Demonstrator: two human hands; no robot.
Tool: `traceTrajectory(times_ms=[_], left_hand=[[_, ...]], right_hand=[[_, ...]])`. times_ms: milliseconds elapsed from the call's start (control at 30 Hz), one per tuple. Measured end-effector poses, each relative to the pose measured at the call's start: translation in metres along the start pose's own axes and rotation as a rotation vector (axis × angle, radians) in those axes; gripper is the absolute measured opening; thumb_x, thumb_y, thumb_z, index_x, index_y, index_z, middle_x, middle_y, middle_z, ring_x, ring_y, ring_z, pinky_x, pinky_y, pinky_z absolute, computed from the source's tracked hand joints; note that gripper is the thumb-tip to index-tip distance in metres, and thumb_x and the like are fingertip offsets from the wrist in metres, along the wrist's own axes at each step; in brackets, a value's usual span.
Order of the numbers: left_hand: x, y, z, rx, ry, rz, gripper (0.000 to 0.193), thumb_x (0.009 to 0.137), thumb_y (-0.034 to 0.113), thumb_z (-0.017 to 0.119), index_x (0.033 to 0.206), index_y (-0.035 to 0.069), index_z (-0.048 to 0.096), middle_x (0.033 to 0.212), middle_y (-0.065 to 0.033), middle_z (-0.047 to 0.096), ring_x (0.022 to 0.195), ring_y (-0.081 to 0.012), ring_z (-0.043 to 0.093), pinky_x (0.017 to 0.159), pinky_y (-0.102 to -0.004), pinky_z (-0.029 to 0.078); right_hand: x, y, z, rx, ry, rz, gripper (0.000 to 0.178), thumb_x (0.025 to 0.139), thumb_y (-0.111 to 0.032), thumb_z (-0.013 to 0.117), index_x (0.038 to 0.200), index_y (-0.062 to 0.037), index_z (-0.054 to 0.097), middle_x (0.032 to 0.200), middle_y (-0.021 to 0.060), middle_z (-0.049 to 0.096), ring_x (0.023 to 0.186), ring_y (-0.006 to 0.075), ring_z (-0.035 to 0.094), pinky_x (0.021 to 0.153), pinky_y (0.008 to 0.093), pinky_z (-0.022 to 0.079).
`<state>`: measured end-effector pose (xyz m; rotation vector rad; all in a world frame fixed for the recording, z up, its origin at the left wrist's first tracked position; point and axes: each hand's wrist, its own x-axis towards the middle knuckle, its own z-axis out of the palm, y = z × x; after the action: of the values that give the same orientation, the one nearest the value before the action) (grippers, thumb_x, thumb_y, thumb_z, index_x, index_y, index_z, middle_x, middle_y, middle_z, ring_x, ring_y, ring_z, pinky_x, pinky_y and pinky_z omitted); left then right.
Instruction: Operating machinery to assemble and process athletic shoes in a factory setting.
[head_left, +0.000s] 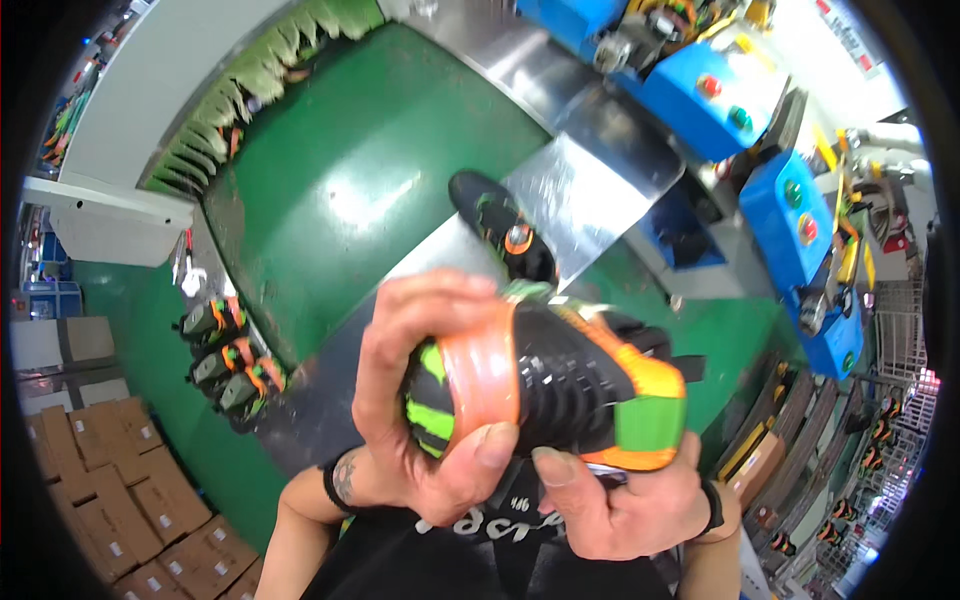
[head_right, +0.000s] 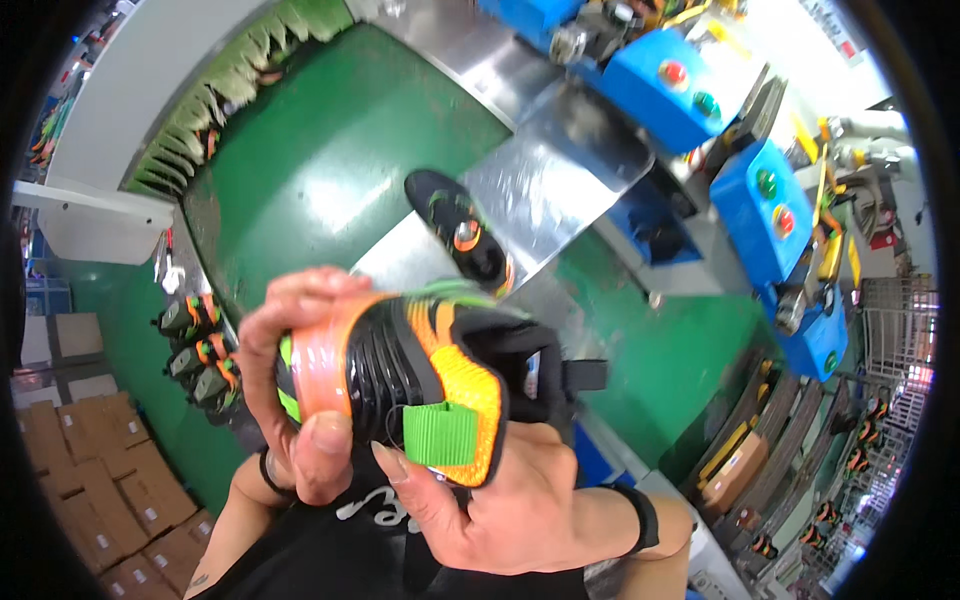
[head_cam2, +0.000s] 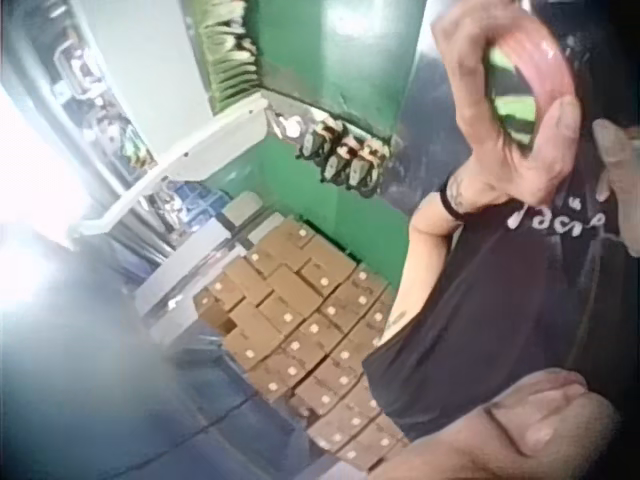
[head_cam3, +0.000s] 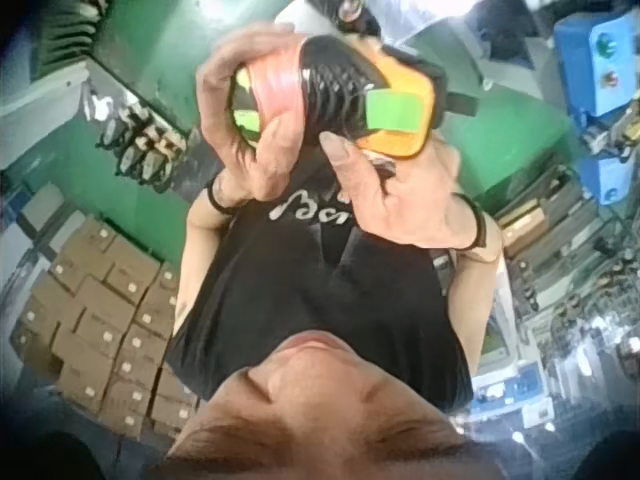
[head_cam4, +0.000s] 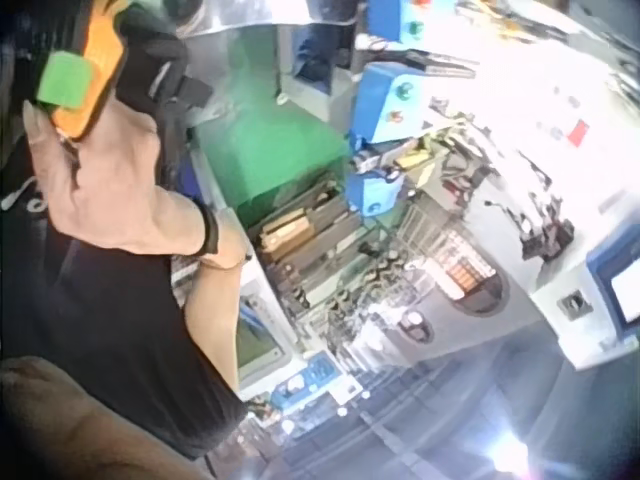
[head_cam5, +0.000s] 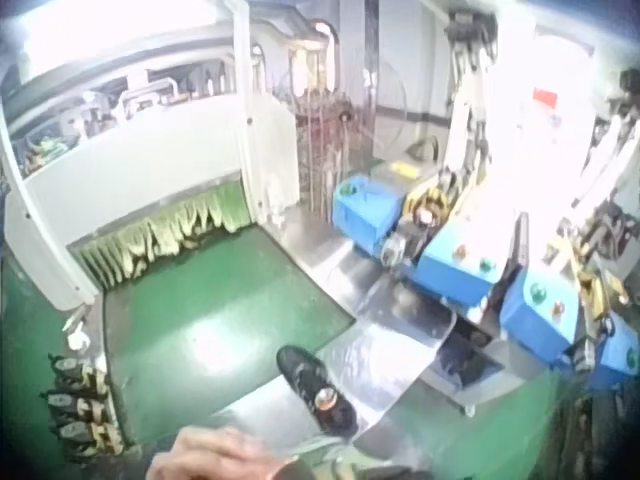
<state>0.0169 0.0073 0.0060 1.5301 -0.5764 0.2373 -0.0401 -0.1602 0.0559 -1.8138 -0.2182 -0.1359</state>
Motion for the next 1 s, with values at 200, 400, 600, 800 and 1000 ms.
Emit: traceTrajectory(times_ms=[200,400,600,800,1000], left_hand=[[-0.001,-0.012,0.009,0.027,0.028,-0.401,0.049,0.08,0.022,0.063,0.118,-0.005,0.049,0.115,-0.0209,0.053,0.108,-0.028,0.052,0.095,-0.0401,0.041],[-0.003,-0.003,0.005,-0.052,-0.064,-0.165,0.068,0.081,0.034,0.064,0.128,-0.007,0.038,0.125,-0.0221,0.046,0.113,-0.0278,0.049,0.099,-0.0394,0.037],[-0.003,0.007,0.005,0.034,-0.178,-0.115,0.069,0.079,0.034,0.063,0.129,-0.007,0.038,0.121,-0.0235,0.049,0.113,-0.0303,0.05,0.1,-0.0421,0.037],[-0.003,0.015,0.01,-0.019,-0.102,-0.169,0.066,0.078,0.032,0.065,0.126,-0.007,0.041,0.12,-0.0235,0.05,0.111,-0.0301,0.051,0.099,-0.0421,0.038],[-0.007,0.02,0.014,0.043,-0.051,-0.079,0.061,0.078,0.027,0.061,0.123,-0.01,0.041,0.117,-0.0241,0.051,0.106,-0.0297,0.052,0.095,-0.0416,0.041]], right_hand=[[0.015,0.008,0.004,0.248,0.019,0.613,0.025,0.094,-0.018,0.062,0.101,0.0058,0.058,0.063,0.004,0.061,0.047,0.0109,0.061,0.042,0.0259,0.048],[0.011,-0.006,-0.018,0.432,0.004,0.477,0.028,0.095,-0.021,0.061,0.103,0.0051,0.058,0.064,0.0032,0.059,0.047,0.0092,0.058,0.042,0.0243,0.048],[0.004,-0.02,-0.023,0.393,-0.044,0.532,0.029,0.096,-0.023,0.059,0.104,0.0045,0.058,0.066,0.0039,0.06,0.047,0.0095,0.059,0.041,0.0242,0.047],[-0.002,-0.027,-0.022,0.384,-0.012,0.492,0.028,0.095,-0.022,0.061,0.107,0.0026,0.059,0.067,0.0066,0.064,0.046,0.0133,0.062,0.043,0.0259,0.047],[-0.005,-0.017,-0.013,0.187,0.089,0.383,0.025,0.093,-0.019,0.062,0.104,0.0033,0.059,0.064,0.0089,0.065,0.046,0.0172,0.063,0.044,0.0286,0.049]])
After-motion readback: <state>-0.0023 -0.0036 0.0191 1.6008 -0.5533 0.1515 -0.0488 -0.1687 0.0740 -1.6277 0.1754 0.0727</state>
